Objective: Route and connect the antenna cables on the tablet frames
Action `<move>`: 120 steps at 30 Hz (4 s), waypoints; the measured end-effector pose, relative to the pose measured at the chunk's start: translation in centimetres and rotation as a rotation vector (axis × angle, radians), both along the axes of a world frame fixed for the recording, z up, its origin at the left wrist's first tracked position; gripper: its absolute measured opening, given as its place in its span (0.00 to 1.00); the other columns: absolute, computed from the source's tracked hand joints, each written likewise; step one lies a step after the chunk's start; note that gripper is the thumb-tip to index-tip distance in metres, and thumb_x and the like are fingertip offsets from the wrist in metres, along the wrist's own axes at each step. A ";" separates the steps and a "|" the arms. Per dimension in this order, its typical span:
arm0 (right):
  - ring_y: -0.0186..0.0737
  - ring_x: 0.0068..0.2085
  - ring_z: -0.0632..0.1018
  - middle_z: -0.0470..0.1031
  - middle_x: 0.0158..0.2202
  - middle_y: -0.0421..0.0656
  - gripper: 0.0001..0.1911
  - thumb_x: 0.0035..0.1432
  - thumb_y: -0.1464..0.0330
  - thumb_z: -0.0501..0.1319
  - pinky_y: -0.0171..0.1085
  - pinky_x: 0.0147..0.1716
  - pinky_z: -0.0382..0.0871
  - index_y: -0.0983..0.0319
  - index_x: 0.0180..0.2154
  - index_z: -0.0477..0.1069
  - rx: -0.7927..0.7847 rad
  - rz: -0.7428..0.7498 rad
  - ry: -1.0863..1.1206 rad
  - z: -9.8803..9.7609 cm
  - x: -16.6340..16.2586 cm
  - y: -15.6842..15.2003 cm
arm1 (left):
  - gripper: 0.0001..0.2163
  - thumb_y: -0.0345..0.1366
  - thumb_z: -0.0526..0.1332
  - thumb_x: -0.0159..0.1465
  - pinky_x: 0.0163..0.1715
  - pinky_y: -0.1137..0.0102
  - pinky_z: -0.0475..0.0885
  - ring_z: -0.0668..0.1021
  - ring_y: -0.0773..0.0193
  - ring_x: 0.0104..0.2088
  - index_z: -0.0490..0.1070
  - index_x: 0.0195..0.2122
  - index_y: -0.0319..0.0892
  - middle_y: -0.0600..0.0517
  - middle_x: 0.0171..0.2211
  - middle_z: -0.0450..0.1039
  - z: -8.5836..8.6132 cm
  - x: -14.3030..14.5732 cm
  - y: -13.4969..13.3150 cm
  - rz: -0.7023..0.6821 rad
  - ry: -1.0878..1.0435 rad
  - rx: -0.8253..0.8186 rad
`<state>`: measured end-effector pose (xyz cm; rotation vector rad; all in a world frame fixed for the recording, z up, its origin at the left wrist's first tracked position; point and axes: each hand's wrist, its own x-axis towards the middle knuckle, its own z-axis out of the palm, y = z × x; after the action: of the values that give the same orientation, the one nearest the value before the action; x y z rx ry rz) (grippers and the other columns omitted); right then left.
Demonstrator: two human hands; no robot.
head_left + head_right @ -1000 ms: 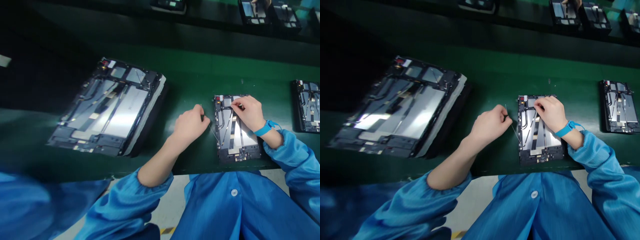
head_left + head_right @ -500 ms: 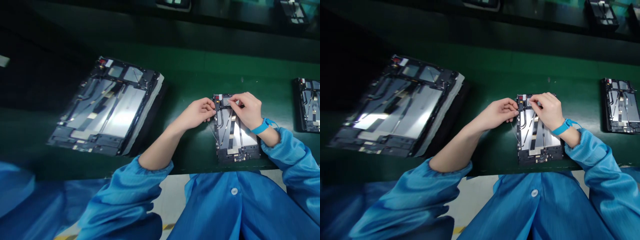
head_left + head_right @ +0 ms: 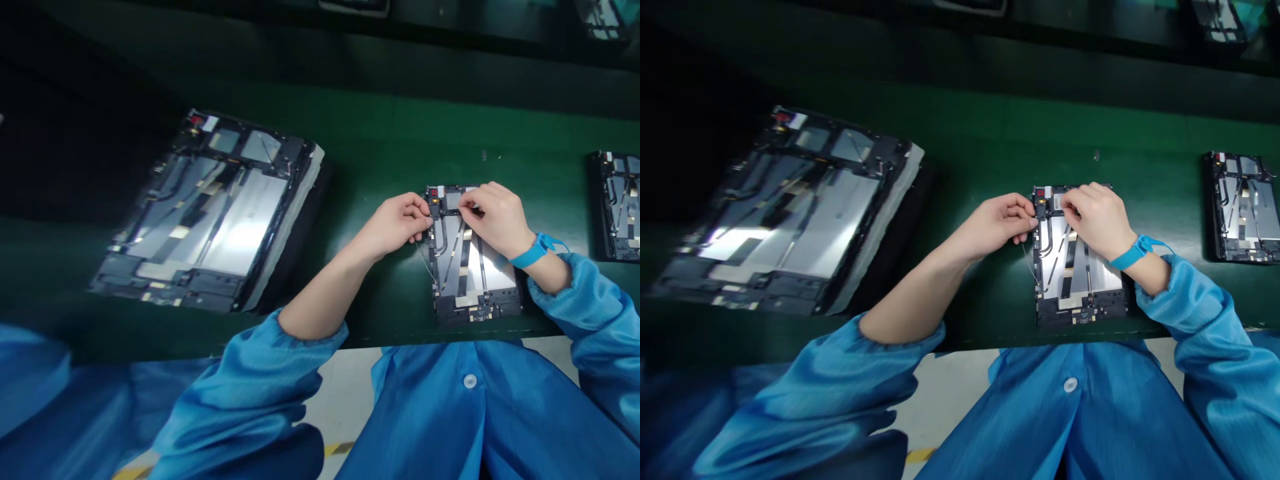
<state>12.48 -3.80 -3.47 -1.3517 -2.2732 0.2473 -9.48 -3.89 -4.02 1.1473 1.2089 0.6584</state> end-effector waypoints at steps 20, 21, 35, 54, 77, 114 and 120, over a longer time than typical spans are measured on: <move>0.38 0.31 0.77 0.82 0.30 0.38 0.06 0.58 0.74 0.65 0.39 0.37 0.73 0.57 0.34 0.79 -0.120 -0.024 0.252 -0.9 1.9 -2.7 | 0.06 0.27 0.65 0.58 0.42 0.65 0.70 0.78 0.60 0.30 0.77 0.24 0.43 0.54 0.24 0.75 2.9 0.4 3.8 -0.427 0.706 0.540; 0.37 0.30 0.77 0.82 0.30 0.38 0.06 0.57 0.74 0.66 0.39 0.36 0.73 0.57 0.34 0.79 -0.130 -0.033 0.261 -0.9 1.9 -2.7 | 0.07 0.27 0.64 0.58 0.43 0.64 0.70 0.78 0.59 0.31 0.77 0.23 0.43 0.53 0.24 0.75 3.1 0.7 4.2 -0.481 0.742 0.570; 0.45 0.37 0.76 0.80 0.32 0.42 0.10 0.58 0.76 0.61 0.43 0.41 0.67 0.58 0.39 0.77 0.023 -0.096 0.065 -0.7 3.6 0.1 | 0.09 0.30 0.58 0.65 0.41 0.63 0.75 0.82 0.52 0.39 0.79 0.38 0.39 0.44 0.38 0.81 5.2 3.4 0.8 -0.479 0.984 0.588; 0.35 0.30 0.77 0.77 0.28 0.37 0.08 0.53 0.68 0.68 0.38 0.33 0.73 0.59 0.36 0.73 -0.396 -0.193 0.614 -1.4 6.9 -0.8 | 0.08 0.30 0.58 0.67 0.56 0.54 0.73 0.78 0.49 0.52 0.78 0.39 0.41 0.42 0.49 0.78 2.0 7.4 -0.5 -0.320 0.644 0.752; 0.36 0.33 0.76 0.75 0.32 0.38 0.24 0.49 0.51 0.76 0.37 0.33 0.74 0.57 0.35 0.69 -0.456 -0.158 0.812 -1.0 6.2 0.0 | 0.07 0.34 0.64 0.65 0.52 0.59 0.73 0.79 0.53 0.46 0.82 0.39 0.41 0.47 0.43 0.79 2.0 9.2 3.3 -0.471 0.470 0.728; 0.30 0.27 0.68 0.69 0.29 0.34 0.12 0.46 0.69 0.68 0.34 0.28 0.63 0.59 0.35 0.71 -0.455 -0.237 0.703 -1.7 6.1 1.0 | 0.16 0.32 0.59 0.68 0.53 0.58 0.74 0.79 0.49 0.53 0.76 0.55 0.40 0.41 0.54 0.76 2.6 6.0 0.5 -0.085 0.686 0.751; 0.31 0.27 0.69 0.69 0.31 0.35 0.09 0.53 0.68 0.65 0.33 0.27 0.63 0.57 0.38 0.70 -0.420 -0.262 1.013 0.9 4.4 -0.5 | 0.15 0.33 0.55 0.66 0.32 0.65 0.72 0.80 0.56 0.32 0.78 0.50 0.44 0.51 0.31 0.78 3.5 -2.0 -6.2 -0.362 0.988 0.478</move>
<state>16.89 -4.27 -2.56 -1.2616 -1.2193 1.0793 -11.47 -10.11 -0.55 2.1759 1.6176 0.0529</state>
